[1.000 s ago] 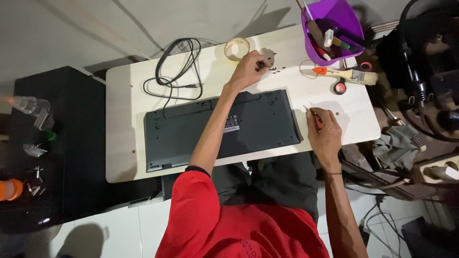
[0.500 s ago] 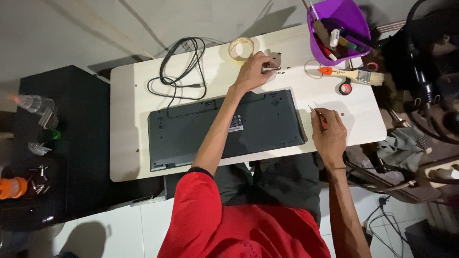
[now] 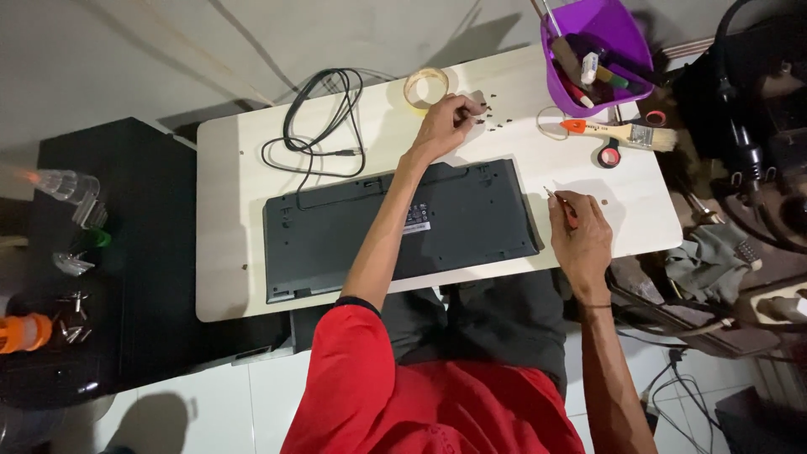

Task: Disassembling and reassembling a computer keyboard using a screwdriver on a workbench.

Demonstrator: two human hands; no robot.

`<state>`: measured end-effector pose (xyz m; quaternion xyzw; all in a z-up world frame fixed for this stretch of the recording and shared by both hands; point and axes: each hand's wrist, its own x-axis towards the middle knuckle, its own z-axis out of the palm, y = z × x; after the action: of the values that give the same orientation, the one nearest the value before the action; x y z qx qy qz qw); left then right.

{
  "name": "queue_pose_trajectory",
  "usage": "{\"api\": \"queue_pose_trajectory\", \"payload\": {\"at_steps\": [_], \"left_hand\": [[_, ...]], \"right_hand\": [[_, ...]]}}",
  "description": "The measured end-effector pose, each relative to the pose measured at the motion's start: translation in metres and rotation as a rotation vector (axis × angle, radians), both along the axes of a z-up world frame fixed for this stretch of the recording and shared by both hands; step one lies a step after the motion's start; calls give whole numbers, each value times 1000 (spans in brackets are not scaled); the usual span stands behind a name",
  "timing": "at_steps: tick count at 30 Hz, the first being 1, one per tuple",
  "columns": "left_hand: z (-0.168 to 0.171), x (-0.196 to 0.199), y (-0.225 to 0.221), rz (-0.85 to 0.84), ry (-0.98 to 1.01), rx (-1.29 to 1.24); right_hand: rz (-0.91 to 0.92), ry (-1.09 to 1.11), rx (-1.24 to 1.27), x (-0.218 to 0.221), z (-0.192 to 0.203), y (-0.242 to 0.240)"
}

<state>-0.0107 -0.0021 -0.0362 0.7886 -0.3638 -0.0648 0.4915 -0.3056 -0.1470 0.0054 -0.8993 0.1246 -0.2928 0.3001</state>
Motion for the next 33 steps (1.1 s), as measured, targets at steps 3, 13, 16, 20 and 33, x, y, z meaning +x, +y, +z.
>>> {"api": "queue_pose_trajectory", "payload": {"at_steps": [3,13,16,20,33], "left_hand": [[-5,1,0,18,18,-47],[-20,9,-2,59,52,-59],[-23,11,-4,70,55,-63],[-40,23,-8,86,34,-15],[-15,13,-11,111,-39,31]], "right_hand": [[-10,-7,-20,0,0,1],[-13,8,11,1,-2,2],[4,-10,3,1,-2,2],[2,-3,-40,1,-4,2],[-6,12,-10,0,-4,2]]}}
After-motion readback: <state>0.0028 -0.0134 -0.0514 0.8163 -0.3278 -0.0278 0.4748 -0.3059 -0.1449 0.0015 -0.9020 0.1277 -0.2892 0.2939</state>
